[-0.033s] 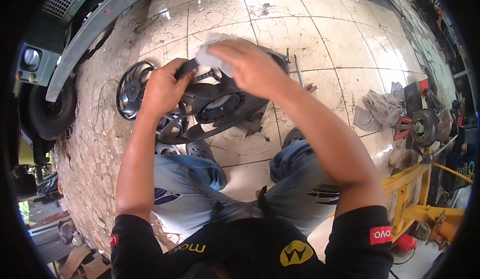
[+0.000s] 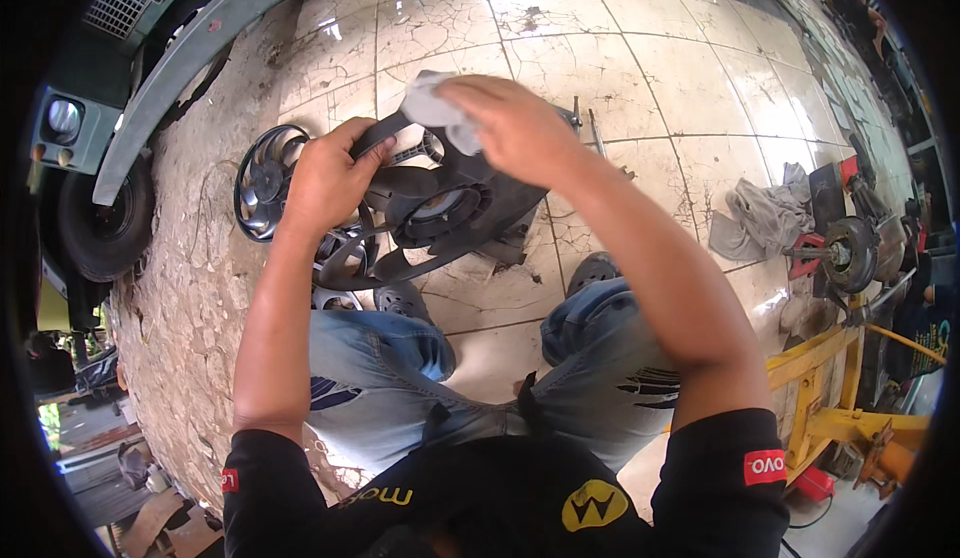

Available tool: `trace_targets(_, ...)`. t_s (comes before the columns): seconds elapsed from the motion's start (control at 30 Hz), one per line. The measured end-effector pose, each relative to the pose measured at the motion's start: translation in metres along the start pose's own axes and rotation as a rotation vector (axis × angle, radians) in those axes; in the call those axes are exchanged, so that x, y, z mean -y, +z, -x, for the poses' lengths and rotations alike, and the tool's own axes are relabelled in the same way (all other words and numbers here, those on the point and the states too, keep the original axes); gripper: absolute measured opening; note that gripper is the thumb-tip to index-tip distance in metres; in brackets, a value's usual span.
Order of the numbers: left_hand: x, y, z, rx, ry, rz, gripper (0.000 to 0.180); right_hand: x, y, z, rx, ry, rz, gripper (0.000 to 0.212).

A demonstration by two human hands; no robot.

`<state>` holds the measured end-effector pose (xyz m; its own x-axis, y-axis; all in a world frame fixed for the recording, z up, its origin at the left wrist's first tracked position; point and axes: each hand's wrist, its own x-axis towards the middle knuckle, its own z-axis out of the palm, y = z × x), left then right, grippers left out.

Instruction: The person sits on the floor and wipes a black plastic fan shroud with a cloth. They rotate the shroud to clean different sections, including the inner hub and outer rim, while other fan blades lie nearby.

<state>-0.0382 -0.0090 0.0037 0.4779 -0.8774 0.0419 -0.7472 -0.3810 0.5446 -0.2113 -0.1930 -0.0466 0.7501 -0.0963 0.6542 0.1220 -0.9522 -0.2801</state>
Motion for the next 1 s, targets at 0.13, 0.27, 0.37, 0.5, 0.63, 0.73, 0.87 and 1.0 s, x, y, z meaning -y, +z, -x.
trace_targets(0.13, -0.001, -0.004, 0.0, 0.003, -0.033, 0.036, 0.033, -0.032, -0.025, 0.022, 0.483, 0.739, -0.023, 0.052)
trace_targets(0.27, -0.002, -0.003, -0.007, -0.02, 0.007, 0.07, 0.031, -0.029, -0.015, 0.022, 0.359, 0.695, 0.113, 0.054)
trace_targets(0.37, -0.003, -0.003, -0.003, 0.011, 0.003, 0.032, 0.026, 0.007, 0.0, 0.0, 0.17, 0.335, 0.143, 0.053)
trace_targets(0.5, -0.004, -0.005, 0.001, 0.015, 0.02, 0.013, 0.025, -0.012, -0.005, 0.003, 0.199, 0.127, 0.201, 0.049)
trace_targets(0.63, -0.005, -0.007, -0.001, -0.031, 0.01, 0.042, 0.029, -0.067, -0.026, 0.042, 0.188, 0.626, 0.104, 0.044)
trace_targets(0.73, 0.004, -0.01, -0.001, -0.069, 0.016, 0.054, 0.033, -0.069, -0.033, 0.044, -0.097, 0.816, 0.007, 0.037)
trace_targets(0.87, 0.001, -0.013, -0.002, -0.055, -0.03, 0.065, 0.032, -0.027, -0.045, 0.019, -0.054, 0.784, -0.202, 0.031)
trace_targets(1.0, -0.019, -0.013, -0.007, -0.032, -0.055, 0.042, 0.032, 0.004, -0.012, 0.007, -0.004, 0.282, -0.074, 0.038)
